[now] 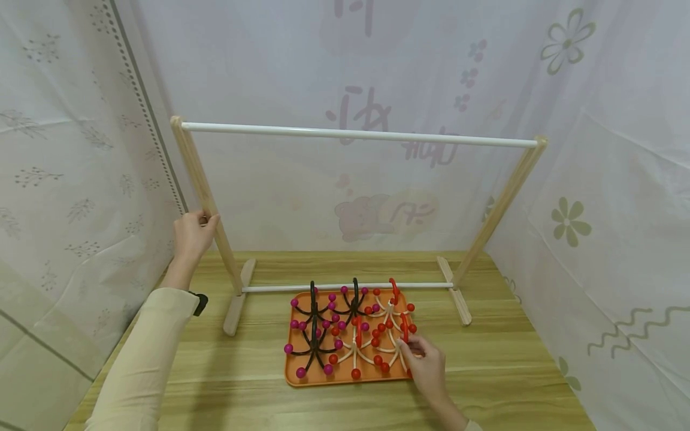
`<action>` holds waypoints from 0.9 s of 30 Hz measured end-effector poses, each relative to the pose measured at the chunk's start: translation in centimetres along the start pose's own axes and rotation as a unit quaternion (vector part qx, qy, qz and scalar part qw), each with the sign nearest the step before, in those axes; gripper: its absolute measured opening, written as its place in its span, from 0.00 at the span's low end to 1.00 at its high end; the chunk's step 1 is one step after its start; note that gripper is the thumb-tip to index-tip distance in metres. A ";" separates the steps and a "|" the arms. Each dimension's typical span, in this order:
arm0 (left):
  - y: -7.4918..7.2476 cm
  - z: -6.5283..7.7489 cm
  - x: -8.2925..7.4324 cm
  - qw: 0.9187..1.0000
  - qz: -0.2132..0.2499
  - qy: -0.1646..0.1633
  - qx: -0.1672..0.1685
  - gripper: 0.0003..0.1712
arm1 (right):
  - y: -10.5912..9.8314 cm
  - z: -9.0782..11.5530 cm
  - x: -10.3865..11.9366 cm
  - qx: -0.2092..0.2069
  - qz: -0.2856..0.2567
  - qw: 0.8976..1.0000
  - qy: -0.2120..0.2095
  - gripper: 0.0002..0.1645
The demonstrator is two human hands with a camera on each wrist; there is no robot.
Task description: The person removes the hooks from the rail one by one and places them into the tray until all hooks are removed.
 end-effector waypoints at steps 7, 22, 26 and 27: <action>-0.1 0.1 0.0 1.000 0.003 -0.013 0.010 0.16 | -0.1 -0.5 2.9 0.010 0.002 1.000 -0.007 0.07; 0.1 0.1 0.2 1.000 0.004 -0.016 0.019 0.18 | -0.7 0.1 -3.4 -0.014 0.016 0.999 -0.025 0.12; 0.1 0.1 0.2 1.000 0.003 -0.014 0.019 0.18 | -2.4 -1.2 -3.3 -0.037 0.005 0.998 -0.056 0.10; 0.1 0.1 0.2 1.000 0.003 -0.014 0.019 0.17 | -3.1 -1.8 -2.6 -0.046 -0.010 0.997 -0.068 0.10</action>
Point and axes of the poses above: each hand's wrist, its own z-axis away from the middle knuckle, its own y-axis out of the palm, x = y × z, the point moved 10 cm from there along -z, towards the middle knuckle, and after that the axes turned 11 degrees about x, right-handed, at the moved point
